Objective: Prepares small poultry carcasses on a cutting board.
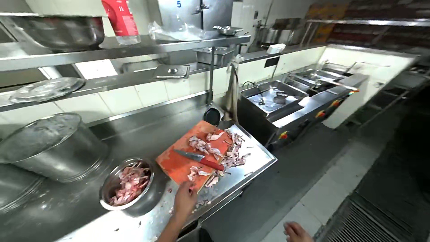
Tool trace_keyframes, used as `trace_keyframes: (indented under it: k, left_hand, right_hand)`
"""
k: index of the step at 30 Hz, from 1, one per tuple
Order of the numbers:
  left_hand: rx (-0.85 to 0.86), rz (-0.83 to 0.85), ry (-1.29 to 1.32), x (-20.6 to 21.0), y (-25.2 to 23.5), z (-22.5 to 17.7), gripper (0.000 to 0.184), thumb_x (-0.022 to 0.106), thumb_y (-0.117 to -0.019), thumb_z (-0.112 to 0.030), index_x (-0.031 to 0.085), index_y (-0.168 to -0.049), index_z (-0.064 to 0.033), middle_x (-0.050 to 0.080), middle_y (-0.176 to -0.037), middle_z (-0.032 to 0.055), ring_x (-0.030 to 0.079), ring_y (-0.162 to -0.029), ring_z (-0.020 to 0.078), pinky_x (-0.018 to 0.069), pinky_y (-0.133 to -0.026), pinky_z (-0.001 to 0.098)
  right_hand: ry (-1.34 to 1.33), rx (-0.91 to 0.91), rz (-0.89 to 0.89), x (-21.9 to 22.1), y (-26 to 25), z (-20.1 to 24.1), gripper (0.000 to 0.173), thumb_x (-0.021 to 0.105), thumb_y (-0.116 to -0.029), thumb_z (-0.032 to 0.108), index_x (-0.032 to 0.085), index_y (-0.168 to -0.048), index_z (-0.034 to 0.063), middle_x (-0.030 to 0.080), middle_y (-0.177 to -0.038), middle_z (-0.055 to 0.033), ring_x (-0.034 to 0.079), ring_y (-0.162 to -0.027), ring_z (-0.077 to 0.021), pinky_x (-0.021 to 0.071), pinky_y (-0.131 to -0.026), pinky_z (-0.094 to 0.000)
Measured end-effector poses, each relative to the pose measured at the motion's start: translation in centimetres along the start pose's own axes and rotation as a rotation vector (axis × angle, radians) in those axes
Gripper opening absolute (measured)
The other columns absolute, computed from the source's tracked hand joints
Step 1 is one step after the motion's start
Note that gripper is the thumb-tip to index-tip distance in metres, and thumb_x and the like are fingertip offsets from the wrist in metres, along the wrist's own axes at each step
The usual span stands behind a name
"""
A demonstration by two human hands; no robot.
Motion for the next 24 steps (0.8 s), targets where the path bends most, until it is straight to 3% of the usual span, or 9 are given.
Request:
trace_keyframes:
  k: [3, 6, 8, 10, 12, 15, 18, 21, 24]
  left_hand:
    - [0.043, -0.077, -0.127, -1.1, -4.1, -0.4, 0.035, 0.063, -0.0948, -0.026, 0.07, -0.126, -0.0107, 0.065, -0.132, 0.0119, 0.063, -0.123, 0.0264, 0.0512, -0.107, 0.045]
    - [0.106, 0.034, -0.259, -1.3, -7.5, -1.2, 0.04, 0.062, -0.0963, -0.035, 0.068, -0.132, -0.0166, 0.062, -0.14, 0.0112, 0.056, -0.134, 0.0293, 0.0455, -0.114, 0.0483]
    - [0.128, 0.134, -0.364, -0.5, -9.2, -1.8, 0.042, 0.063, -0.0952, -0.038, 0.067, -0.134, -0.0226, 0.06, -0.143, 0.01, 0.054, -0.136, 0.031, 0.0463, -0.112, 0.052]
    - [0.081, 0.224, -0.408, 0.3, -10.4, -2.2, 0.039, 0.065, -0.0953, -0.035, 0.069, -0.132, -0.023, 0.06, -0.143, 0.0103, 0.054, -0.136, 0.032, 0.0474, -0.11, 0.0548]
    - [0.027, 0.249, -0.363, 0.8, -10.7, -1.7, 0.033, 0.065, -0.0966, -0.03, 0.072, -0.126, -0.0191, 0.063, -0.138, 0.0087, 0.057, -0.132, 0.0287, 0.0491, -0.109, 0.0516]
    - [-0.012, 0.194, -0.196, 0.4, -10.3, -0.3, 0.029, 0.062, -0.0989, -0.03, 0.073, -0.121, -0.014, 0.069, -0.128, 0.0074, 0.064, -0.123, 0.0228, 0.0503, -0.109, 0.0445]
    - [-0.043, 0.034, -0.016, -0.2, -9.4, 1.3, 0.027, 0.062, -0.0996, -0.028, 0.074, -0.113, -0.0082, 0.072, -0.117, 0.0094, 0.07, -0.107, 0.0197, 0.0558, -0.1, 0.0403]
    - [-0.153, -0.105, 0.09, -1.0, -9.0, 2.6, 0.023, 0.065, -0.0987, -0.026, 0.076, -0.109, -0.0077, 0.071, -0.117, 0.0093, 0.069, -0.106, 0.0187, 0.0565, -0.099, 0.0393]
    - [-0.245, -0.087, 0.118, -1.8, -8.9, 3.5, 0.027, 0.062, -0.1009, -0.027, 0.074, -0.113, -0.0063, 0.072, -0.116, 0.0107, 0.069, -0.107, 0.0205, 0.0552, -0.101, 0.0426]
  right_hand:
    - [0.092, -0.151, 0.123, 3.7, -2.9, 6.8, 0.032, 0.056, -0.1051, 0.025, 0.066, -0.122, -0.0006, 0.073, -0.103, -0.0185, 0.073, -0.088, -0.031, 0.0608, -0.079, -0.0529]
    - [0.26, -0.359, 0.186, 7.7, -5.2, 14.6, 0.03, 0.056, -0.1043, 0.025, 0.069, -0.119, 0.0028, 0.073, -0.103, -0.0155, 0.071, -0.088, -0.0279, 0.0589, -0.083, -0.0507]
    - [0.419, -0.481, 0.192, 10.2, -6.5, 19.1, 0.031, 0.058, -0.1025, 0.027, 0.069, -0.124, 0.0065, 0.069, -0.12, -0.0151, 0.071, -0.103, -0.0281, 0.0585, -0.093, -0.0481]
    - [0.559, -0.596, 0.173, 12.6, -7.6, 23.2, 0.035, 0.061, -0.099, 0.029, 0.069, -0.128, 0.0114, 0.064, -0.135, -0.0147, 0.061, -0.124, -0.0323, 0.0519, -0.105, -0.0495]
    - [0.685, -0.69, 0.177, 15.2, -8.5, 26.3, 0.036, 0.062, -0.0964, 0.03, 0.069, -0.129, 0.0151, 0.061, -0.139, -0.014, 0.055, -0.132, -0.0367, 0.0492, -0.105, -0.0549]
    - [0.855, -0.737, 0.253, 18.7, -9.7, 28.9, 0.042, 0.062, -0.0953, 0.023, 0.063, -0.137, 0.019, 0.057, -0.145, -0.0134, 0.05, -0.137, -0.0392, 0.047, -0.103, -0.0624]
    - [0.948, -0.741, 0.311, 21.0, -10.6, 29.6, 0.051, 0.066, -0.0921, 0.011, 0.057, -0.142, 0.0179, 0.056, -0.144, -0.0181, 0.051, -0.135, -0.0435, 0.0481, -0.1, -0.0654]
    - [1.009, -0.744, 0.311, 21.9, -11.4, 30.4, 0.051, 0.061, -0.0944, 0.008, 0.055, -0.144, 0.0156, 0.055, -0.145, -0.0204, 0.052, -0.134, -0.0456, 0.0499, -0.098, -0.0641]
    - [1.056, -0.686, 0.369, 21.7, -11.3, 31.1, 0.058, 0.06, -0.0962, 0.012, 0.044, -0.152, 0.0109, 0.051, -0.148, -0.0248, 0.056, -0.128, -0.0493, 0.0514, -0.096, -0.0651]
Point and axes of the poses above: each hand's wrist, its own y-axis away from the middle knuckle, its own x-axis out of the palm, z = x × y, the point moved 1 cm from there along -y, towards the middle knuckle
